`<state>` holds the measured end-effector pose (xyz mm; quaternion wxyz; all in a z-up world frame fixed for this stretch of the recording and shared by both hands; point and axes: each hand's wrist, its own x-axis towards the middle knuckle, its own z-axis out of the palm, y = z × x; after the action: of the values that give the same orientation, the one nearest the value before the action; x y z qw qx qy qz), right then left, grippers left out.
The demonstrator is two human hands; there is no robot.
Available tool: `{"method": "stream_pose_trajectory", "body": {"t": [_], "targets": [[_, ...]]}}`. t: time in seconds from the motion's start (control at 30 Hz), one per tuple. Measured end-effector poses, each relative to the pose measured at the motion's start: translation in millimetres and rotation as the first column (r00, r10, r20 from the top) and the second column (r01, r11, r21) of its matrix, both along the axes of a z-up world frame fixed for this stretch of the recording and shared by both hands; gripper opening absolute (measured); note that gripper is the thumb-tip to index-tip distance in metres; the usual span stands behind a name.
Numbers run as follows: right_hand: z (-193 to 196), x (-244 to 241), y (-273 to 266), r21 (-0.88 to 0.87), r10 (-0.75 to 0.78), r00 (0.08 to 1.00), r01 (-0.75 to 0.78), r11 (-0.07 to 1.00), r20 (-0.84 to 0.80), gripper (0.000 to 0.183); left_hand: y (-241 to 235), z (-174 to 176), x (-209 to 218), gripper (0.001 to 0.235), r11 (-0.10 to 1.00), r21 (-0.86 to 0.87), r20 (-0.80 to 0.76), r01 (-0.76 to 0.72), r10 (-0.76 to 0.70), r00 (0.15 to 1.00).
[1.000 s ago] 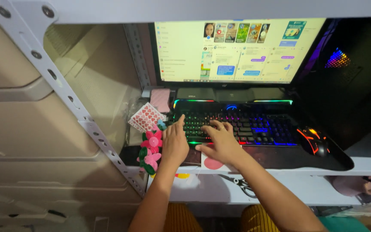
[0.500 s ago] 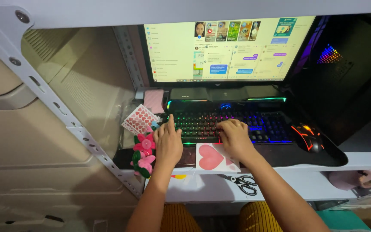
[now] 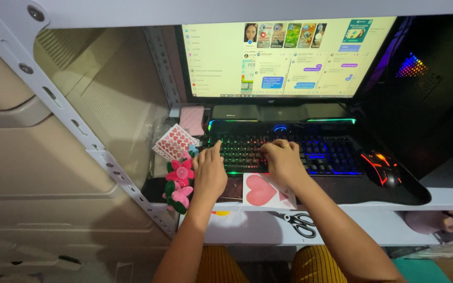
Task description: Cutting heart-shaped stickers from a sheet using scissors and typing on a keyboard at a computer workstation.
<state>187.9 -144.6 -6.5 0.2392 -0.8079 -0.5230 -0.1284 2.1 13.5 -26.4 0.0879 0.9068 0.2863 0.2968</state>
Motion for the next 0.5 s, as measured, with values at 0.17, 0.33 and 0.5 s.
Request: {"method": "stream_pose_trajectory", "body": {"t": [0.17, 0.33, 0.5], "targets": [[12.0, -32.1, -3.1, -0.042, 0.124, 0.981, -0.119, 0.992, 0.151, 0.021, 1.1, -3.7, -1.1, 0.038, 0.993, 0.104, 0.024, 0.046, -0.049, 0.999], [5.1, -37.3, -1.7, -0.112, 0.136, 0.983, -0.122, 0.986, 0.124, 0.024, -4.4, 4.3, -4.6, 0.037, 0.983, 0.155, 0.040, 0.097, -0.104, 0.994], [-7.8, -15.0, -14.0, 0.004, 0.060, 0.987, -0.062, 0.998, 0.149, 0.018, -8.9, 8.7, -4.8, 0.040, 0.979, 0.161, -0.023, 0.124, -0.122, 0.992]]}}
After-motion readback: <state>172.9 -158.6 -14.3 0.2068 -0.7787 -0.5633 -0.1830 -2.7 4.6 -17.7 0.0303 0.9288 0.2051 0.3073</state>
